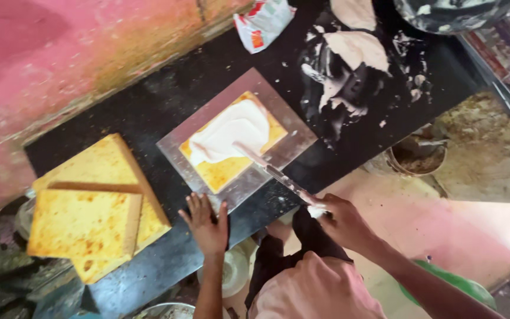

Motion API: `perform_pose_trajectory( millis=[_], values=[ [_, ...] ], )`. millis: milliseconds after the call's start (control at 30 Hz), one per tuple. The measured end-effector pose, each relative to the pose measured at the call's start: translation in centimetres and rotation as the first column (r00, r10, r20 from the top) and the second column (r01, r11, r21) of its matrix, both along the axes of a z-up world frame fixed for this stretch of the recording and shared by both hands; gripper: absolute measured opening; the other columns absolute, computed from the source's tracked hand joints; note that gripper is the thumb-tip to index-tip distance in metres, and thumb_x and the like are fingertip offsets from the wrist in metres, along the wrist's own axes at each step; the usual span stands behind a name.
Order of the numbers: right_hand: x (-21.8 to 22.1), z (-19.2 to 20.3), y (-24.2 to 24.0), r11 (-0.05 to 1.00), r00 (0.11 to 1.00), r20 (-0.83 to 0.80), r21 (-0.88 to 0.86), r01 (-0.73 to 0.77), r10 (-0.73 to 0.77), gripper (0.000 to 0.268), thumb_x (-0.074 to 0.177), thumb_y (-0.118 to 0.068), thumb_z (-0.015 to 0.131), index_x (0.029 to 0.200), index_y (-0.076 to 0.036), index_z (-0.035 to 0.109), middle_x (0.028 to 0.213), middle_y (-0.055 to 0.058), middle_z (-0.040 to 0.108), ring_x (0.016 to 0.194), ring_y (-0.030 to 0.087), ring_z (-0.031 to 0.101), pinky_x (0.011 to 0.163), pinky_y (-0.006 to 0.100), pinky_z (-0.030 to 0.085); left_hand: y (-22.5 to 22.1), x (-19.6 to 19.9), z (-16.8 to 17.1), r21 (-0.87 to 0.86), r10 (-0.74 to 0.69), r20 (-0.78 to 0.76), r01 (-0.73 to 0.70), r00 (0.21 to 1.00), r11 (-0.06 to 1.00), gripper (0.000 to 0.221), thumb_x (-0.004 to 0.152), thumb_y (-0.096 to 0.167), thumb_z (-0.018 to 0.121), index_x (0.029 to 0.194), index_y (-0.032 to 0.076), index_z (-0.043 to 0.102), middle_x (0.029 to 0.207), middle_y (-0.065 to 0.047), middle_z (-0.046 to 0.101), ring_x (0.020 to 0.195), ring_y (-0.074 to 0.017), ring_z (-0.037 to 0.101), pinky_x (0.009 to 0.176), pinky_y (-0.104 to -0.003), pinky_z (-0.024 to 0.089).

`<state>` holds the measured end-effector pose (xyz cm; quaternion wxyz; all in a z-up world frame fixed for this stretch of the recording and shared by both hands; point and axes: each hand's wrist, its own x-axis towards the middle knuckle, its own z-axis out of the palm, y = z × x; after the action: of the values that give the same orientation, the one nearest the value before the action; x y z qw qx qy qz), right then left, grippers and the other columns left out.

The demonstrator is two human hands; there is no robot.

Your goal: The person applies and smooths white frosting over a rectangular sponge cake using a long flat spatula, while another person stirs a bucket of chocolate liquid nearby.

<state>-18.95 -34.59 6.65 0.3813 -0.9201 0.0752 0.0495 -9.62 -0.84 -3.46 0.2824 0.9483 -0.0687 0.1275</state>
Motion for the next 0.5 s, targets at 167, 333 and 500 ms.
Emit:
perform_pose_trajectory(
  millis=[167, 333, 500],
  values=[
    [3.3, -5.2, -15.3, 0.947, 0.967, 0.091, -0.198, 0.251, -0.238, 0.055, 0.088, -0.001, 0.057, 0.142, -0.009, 0.062, 0.081, 0.019, 0.066, 0.065, 0.032, 0.065, 0.059, 0.046, 0.052, -0.6, 0.2, -0.3, -0.004, 0.016, -0.021, -0.016, 1.000, 1.000, 0.066, 0.099, 0.040, 0.065, 0.143, -0.008, 0.055, 0.154, -0.031, 0.048, 0.151, -0.0452, 0.036, 0.126, -0.062, 0.012],
    [10.2, -2.2, -26.7, 0.814, 0.958, 0.287, -0.556, 0.167, 0.000, 0.076, 0.086, -0.007, 0.057, 0.160, -0.019, 0.043, 0.126, 0.028, 0.064, 0.087, 0.047, 0.066, 0.065, 0.053, 0.055, -1.3, 0.4, 0.1, 0.003, 0.044, -0.015, -0.044, 0.999, 0.999, 0.066, 0.098, 0.038, 0.066, 0.144, -0.008, 0.054, 0.153, -0.033, 0.048, 0.152, -0.0467, 0.036, 0.127, -0.061, 0.013],
    [16.1, -4.7, -31.4, 0.633, 0.999, -0.004, -0.773, -0.029, 0.041, 0.070, 0.087, -0.006, 0.056, 0.152, -0.032, 0.053, 0.130, 0.025, 0.064, 0.083, 0.044, 0.069, 0.071, 0.052, 0.058, -2.0, 0.3, 0.7, 0.009, 0.061, -0.040, -0.061, 0.997, 0.998, 0.065, 0.100, 0.037, 0.065, 0.144, -0.009, 0.053, 0.155, -0.035, 0.046, 0.153, -0.0492, 0.035, 0.128, -0.060, 0.017]
  ],
)
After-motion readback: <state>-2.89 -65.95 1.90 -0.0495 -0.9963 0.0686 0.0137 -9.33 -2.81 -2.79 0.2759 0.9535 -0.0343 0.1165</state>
